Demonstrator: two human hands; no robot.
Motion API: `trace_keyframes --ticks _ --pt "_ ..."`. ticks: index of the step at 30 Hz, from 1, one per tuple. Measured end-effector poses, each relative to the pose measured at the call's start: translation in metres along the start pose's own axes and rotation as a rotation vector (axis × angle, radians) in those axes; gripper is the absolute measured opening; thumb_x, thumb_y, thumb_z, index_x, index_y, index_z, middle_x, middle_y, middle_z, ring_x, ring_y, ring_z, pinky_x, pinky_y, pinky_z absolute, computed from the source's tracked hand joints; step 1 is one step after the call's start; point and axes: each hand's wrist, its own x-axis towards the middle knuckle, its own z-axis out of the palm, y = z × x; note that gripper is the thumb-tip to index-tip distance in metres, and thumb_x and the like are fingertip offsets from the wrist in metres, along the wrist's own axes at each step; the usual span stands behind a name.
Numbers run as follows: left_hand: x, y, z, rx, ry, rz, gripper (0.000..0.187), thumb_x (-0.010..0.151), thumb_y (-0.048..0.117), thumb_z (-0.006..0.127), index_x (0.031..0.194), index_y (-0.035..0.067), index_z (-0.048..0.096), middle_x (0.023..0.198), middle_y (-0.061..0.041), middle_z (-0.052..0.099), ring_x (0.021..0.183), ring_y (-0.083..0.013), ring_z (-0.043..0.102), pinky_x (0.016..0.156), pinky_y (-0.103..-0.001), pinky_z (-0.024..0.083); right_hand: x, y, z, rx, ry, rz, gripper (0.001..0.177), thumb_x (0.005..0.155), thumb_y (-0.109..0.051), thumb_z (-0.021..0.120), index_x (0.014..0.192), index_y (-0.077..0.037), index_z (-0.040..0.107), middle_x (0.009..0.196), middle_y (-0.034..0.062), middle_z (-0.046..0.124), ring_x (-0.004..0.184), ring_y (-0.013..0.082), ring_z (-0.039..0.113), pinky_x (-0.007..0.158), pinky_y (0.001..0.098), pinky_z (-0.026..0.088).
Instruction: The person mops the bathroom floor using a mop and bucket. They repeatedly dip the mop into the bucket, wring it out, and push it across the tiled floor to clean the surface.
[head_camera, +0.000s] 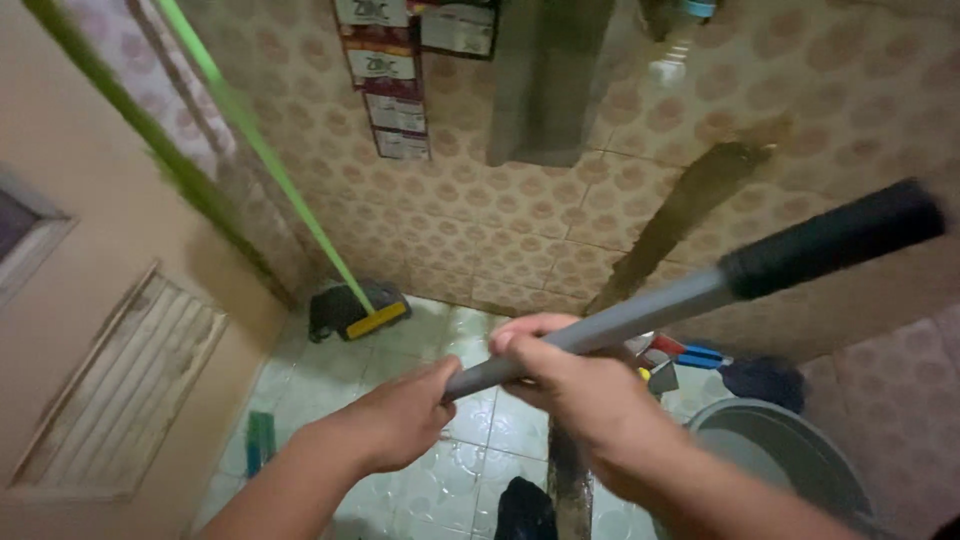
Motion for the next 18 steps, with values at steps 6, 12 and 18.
trace_keyframes --ticks 6,12,18 --pt "0.018 -0.055 0.03 -0.073 0.065 0.083 0.025 0.095 0.019 0.056 0.119 0.014 0.049 0.116 -0.016 0.062 0.112 -0.0365 0.06 0.095 -0.046 0.046 0.013 0.027 0.02 -0.132 -0.012 0.044 0.027 0.086 -0.024 0.073 0.099 -0.001 0.078 0.086 0.0058 0.068 0.079 0.0134 0.064 0.073 0.0287 0.055" --pt "0.054 -0.026 0.03 -0.098 0.074 0.144 0.014 0.094 0.012 0.052 0.107 0.007 0.05 0.111 -0.02 0.064 0.107 -0.0402 0.06 0.092 -0.047 0.048 0.027 0.008 -0.014 -0.154 0.02 -0.005 0.027 0.085 -0.024 0.07 0.101 -0.004 0.075 0.089 0.0024 0.071 0.084 0.0105 0.067 0.076 0.0248 0.056" --pt "0.114 0.015 0.023 -0.011 0.073 0.125 0.034 0.096 0.02 0.053 0.129 0.015 0.045 0.123 -0.019 0.059 0.12 -0.0384 0.057 0.099 -0.046 0.045 0.044 -0.023 -0.055 -0.255 0.132 -0.045 0.028 0.087 -0.027 0.068 0.1 -0.003 0.076 0.087 0.0035 0.07 0.079 0.0127 0.061 0.068 0.0279 0.048"
